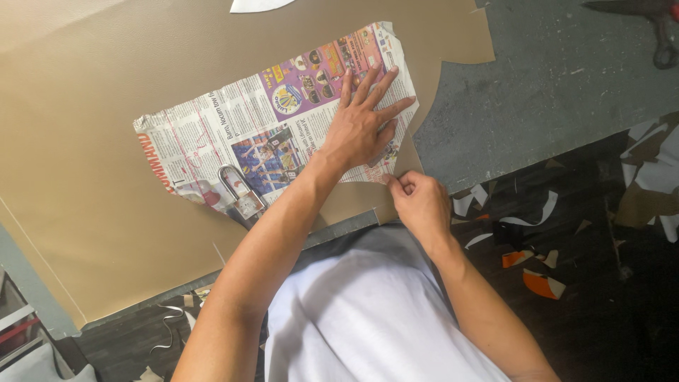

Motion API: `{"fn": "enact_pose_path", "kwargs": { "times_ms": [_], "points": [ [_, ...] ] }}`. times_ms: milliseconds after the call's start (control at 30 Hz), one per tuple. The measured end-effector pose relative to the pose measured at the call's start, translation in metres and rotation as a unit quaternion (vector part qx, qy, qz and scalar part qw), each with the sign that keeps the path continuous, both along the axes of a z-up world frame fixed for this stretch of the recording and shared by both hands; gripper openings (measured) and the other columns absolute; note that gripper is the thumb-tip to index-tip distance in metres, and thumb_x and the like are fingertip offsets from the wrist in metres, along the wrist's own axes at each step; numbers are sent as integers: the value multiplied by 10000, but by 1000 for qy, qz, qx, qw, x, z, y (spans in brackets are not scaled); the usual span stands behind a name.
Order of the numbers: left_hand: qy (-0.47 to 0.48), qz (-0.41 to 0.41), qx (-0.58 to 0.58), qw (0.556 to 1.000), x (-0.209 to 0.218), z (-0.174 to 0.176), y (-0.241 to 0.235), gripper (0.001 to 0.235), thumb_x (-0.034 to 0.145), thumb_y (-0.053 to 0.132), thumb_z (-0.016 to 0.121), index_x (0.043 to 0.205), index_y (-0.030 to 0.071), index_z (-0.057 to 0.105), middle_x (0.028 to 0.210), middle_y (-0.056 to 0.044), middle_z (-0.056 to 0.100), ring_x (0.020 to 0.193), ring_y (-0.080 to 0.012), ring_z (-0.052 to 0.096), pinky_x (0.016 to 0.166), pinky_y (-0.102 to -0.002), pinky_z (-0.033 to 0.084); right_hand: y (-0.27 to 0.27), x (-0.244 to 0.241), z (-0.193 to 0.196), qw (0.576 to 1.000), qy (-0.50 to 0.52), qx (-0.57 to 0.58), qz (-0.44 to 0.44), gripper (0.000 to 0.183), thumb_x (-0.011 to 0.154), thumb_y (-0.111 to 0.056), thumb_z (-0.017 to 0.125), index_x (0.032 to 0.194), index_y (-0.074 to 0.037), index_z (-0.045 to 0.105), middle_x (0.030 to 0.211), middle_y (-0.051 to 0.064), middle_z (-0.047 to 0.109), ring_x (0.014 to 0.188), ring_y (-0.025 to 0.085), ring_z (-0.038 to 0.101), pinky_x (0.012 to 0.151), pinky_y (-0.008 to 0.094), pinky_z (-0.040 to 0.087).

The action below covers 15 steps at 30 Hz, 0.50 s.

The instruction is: The person places a newspaper over a cardboard piece, secures it with padlocks and weights, marks a line with a ruler and pencil, then uses scissors to cut the cardboard along the marked line.

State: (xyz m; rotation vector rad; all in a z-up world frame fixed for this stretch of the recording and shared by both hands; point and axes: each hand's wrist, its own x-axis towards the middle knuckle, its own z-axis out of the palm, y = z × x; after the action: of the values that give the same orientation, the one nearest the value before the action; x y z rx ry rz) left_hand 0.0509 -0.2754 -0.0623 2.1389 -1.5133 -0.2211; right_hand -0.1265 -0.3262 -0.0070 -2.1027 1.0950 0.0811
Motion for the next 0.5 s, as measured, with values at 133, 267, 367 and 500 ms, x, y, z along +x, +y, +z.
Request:
{"fn": "enact_pose_path", "kwargs": {
  "times_ms": [133,267,367,500],
  "points": [
    [8,7,-8,1000,1,3,-1,487,903,227,676,1386,276,644,1590,-95,382,1504,-362,268,1221,-647,139,-3,-6,2,998,69,-12,6,487,901,-456,746,685,-22,700,535,108,635,462,291,560,527,425,433],
    [-2,41,-13,999,8,0,-11,484,952,230,699,1423,155,616,1556,-71,452,1470,-326,372,1228,-592,244,-11,-10,-2,995,97,-3,11,504,882,-493,739,687,-29,714,574,117,676,522,318,636,568,439,476],
    [9,65,-13,998,17,0,-22,554,905,224,732,1422,88,589,1524,-113,461,1459,-336,387,1211,-554,290,-15,-11,-2,995,88,-21,30,454,851,-499,749,740,-59,743,644,147,696,601,349,686,601,452,524],
    [20,84,-43,995,21,5,-37,652,824,243,788,1415,88,561,1543,-196,412,1467,-384,339,1188,-556,279,-21,-12,4,993,108,14,37,453,856,-503,734,770,-59,755,689,147,730,660,350,714,649,456,542]
  ]
}}
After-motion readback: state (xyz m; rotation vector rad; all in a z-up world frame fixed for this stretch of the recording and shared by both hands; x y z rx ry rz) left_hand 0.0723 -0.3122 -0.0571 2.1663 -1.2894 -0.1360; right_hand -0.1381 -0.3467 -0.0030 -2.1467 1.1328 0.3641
